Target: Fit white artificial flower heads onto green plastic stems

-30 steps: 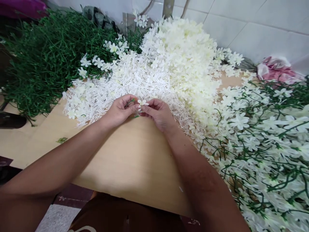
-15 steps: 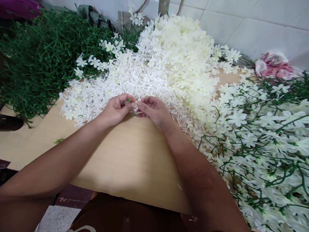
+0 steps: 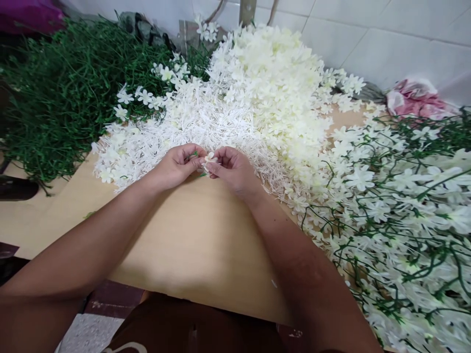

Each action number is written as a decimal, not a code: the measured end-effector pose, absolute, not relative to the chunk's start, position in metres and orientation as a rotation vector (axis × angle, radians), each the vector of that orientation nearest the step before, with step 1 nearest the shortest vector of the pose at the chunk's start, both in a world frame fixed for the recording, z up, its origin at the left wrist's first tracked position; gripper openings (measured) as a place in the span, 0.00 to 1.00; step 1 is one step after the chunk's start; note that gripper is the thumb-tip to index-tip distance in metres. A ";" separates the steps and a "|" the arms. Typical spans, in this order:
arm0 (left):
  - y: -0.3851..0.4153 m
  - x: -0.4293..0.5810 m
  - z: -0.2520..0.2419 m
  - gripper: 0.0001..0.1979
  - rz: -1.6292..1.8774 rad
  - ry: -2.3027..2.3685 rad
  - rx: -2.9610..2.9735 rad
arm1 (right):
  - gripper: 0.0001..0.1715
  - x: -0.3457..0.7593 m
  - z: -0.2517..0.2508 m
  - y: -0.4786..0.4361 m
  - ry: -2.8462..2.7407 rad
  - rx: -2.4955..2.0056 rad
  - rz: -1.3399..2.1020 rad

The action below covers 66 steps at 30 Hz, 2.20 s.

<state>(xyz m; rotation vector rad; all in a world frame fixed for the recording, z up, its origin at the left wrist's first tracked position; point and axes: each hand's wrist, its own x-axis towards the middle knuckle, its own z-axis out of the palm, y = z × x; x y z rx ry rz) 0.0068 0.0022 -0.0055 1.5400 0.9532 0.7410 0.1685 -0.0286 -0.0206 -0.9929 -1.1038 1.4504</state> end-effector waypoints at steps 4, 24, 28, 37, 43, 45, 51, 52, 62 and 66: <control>0.002 0.004 -0.004 0.10 0.680 0.922 1.540 | 0.23 0.168 -0.021 -0.029 -1.106 -0.996 1.422; 0.006 -0.003 -0.003 0.22 0.640 0.801 1.425 | 0.22 0.171 -0.021 -0.031 -0.941 -0.938 1.579; 0.006 -0.001 -0.005 0.27 0.663 0.765 1.424 | 0.22 0.170 -0.023 -0.031 -0.943 -0.926 1.559; 0.005 0.003 -0.003 0.29 0.667 0.821 1.445 | 0.21 0.168 -0.021 -0.032 -0.902 -0.948 1.505; 0.006 0.003 -0.005 0.25 0.666 0.851 1.477 | 0.24 0.168 -0.020 -0.030 -0.972 -1.000 1.467; 0.006 0.003 -0.005 0.25 0.671 0.861 1.477 | 0.24 0.168 -0.020 -0.030 -0.976 -1.003 1.457; 0.004 0.003 -0.002 0.23 0.661 0.881 1.521 | 0.26 0.169 -0.020 -0.030 -1.095 -1.036 1.366; 0.004 0.003 -0.001 0.23 0.662 0.883 1.523 | 0.26 0.169 -0.019 -0.030 -1.134 -1.047 1.330; 0.004 0.011 -0.001 0.09 0.673 1.010 1.490 | 0.26 0.171 -0.020 -0.032 -1.332 -1.168 1.104; 0.004 0.012 -0.003 0.08 0.668 1.015 1.513 | 0.28 0.173 -0.021 -0.031 -1.321 -1.202 1.156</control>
